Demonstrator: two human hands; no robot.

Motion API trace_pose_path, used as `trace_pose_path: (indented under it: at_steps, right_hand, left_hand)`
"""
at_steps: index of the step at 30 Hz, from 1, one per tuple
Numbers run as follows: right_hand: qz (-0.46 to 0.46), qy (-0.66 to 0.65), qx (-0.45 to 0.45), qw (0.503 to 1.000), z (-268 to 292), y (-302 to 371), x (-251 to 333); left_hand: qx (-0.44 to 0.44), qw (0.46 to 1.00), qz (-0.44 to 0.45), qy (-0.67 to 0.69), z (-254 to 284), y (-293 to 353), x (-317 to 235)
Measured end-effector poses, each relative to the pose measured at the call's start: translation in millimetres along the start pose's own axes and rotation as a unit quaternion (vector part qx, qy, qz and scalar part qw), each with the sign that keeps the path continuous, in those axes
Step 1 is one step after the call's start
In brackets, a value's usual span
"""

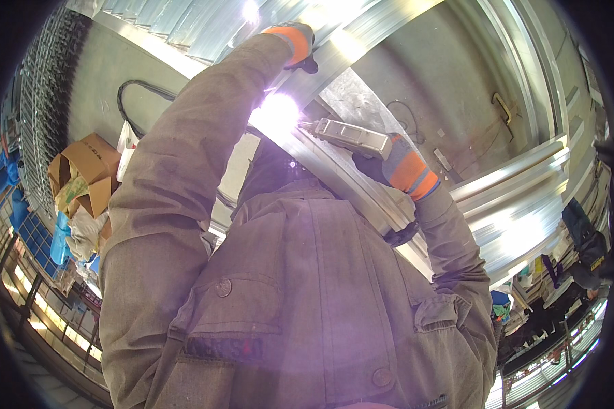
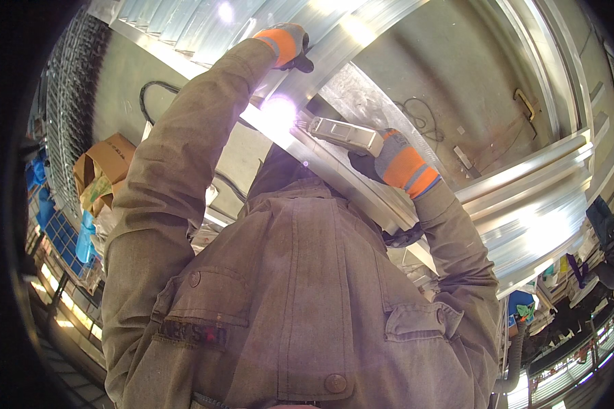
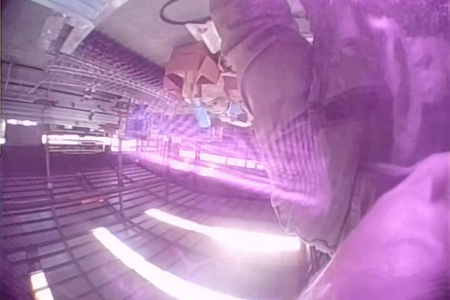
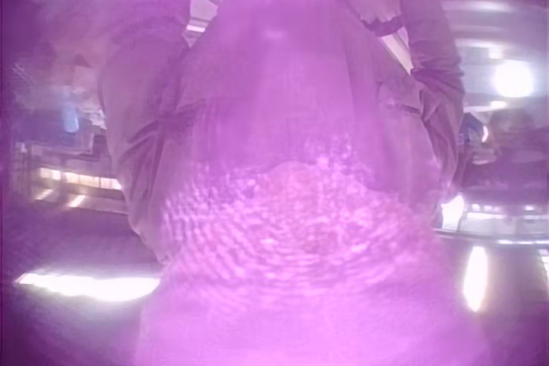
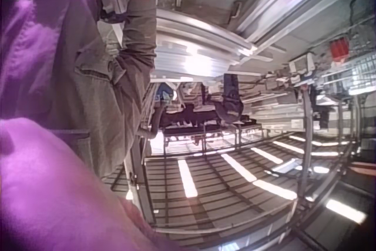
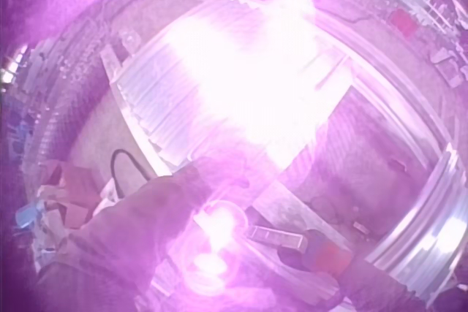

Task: The person welds metal frame components using a handheld welding torch. They repeatedly position and align metal bars, then weld along seams, creating bright arcs. The person adjusts pieces between welds and continues along the frame.

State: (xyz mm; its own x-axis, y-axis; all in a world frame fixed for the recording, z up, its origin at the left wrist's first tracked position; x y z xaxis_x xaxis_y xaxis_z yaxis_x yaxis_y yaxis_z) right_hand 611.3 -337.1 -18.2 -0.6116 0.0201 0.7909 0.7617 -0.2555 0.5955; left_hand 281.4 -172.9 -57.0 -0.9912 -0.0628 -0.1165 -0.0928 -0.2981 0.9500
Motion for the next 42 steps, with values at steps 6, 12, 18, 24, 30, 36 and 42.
trace_pose_path:
  at_steps: [6, 12, 18, 24, 30, 36, 42]
  right_hand:
    - [-0.031, 0.032, -0.052, 0.998, -7.4, 0.7, -7.6]
    - [0.018, -0.123, -0.128, 0.984, 9.2, 51.0, 51.6]
    - [-0.025, -0.251, -0.372, 0.893, -47.0, 134.3, 70.1]
    - [-0.165, -0.066, -0.568, 0.804, -103.1, 150.9, 7.0]
    - [-0.371, -0.098, -0.482, 0.788, -110.3, 143.0, -56.7]
    - [-0.430, -0.161, -0.515, 0.724, -100.7, 137.2, -87.7]
    - [-0.397, -0.214, -0.527, 0.720, -99.8, 148.1, -102.5]
  left_hand:
    - [-0.016, 0.999, -0.021, 0.027, -3.6, 1.3, 6.3]
    - [-0.068, 0.997, -0.038, -0.008, -8.2, 7.6, 6.7]
    - [-0.173, 0.974, -0.126, -0.076, -23.2, 23.7, 15.5]
    - [-0.081, 0.995, -0.060, -0.017, -14.6, 3.6, 14.3]
    - [-0.127, 0.981, -0.060, -0.131, -13.8, 7.9, 3.2]
    - [-0.107, 0.991, 0.028, -0.080, -19.1, 37.7, -12.2]
    - [-0.107, 0.993, 0.042, -0.023, -28.8, 41.5, -5.6]
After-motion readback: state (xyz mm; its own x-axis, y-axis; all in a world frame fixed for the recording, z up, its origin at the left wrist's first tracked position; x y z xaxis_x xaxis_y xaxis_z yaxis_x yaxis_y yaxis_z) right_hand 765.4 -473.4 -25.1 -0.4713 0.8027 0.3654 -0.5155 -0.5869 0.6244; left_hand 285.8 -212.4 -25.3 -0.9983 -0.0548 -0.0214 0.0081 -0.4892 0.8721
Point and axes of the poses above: each hand's wrist, its own y-axis away from the middle knuckle, its own z-axis out of the back of the hand, x = y × z, the point moved 1 cm from there along -y, towards the middle knuckle, and after that the axes turned 15 degrees about x, right-handed, at the moved point
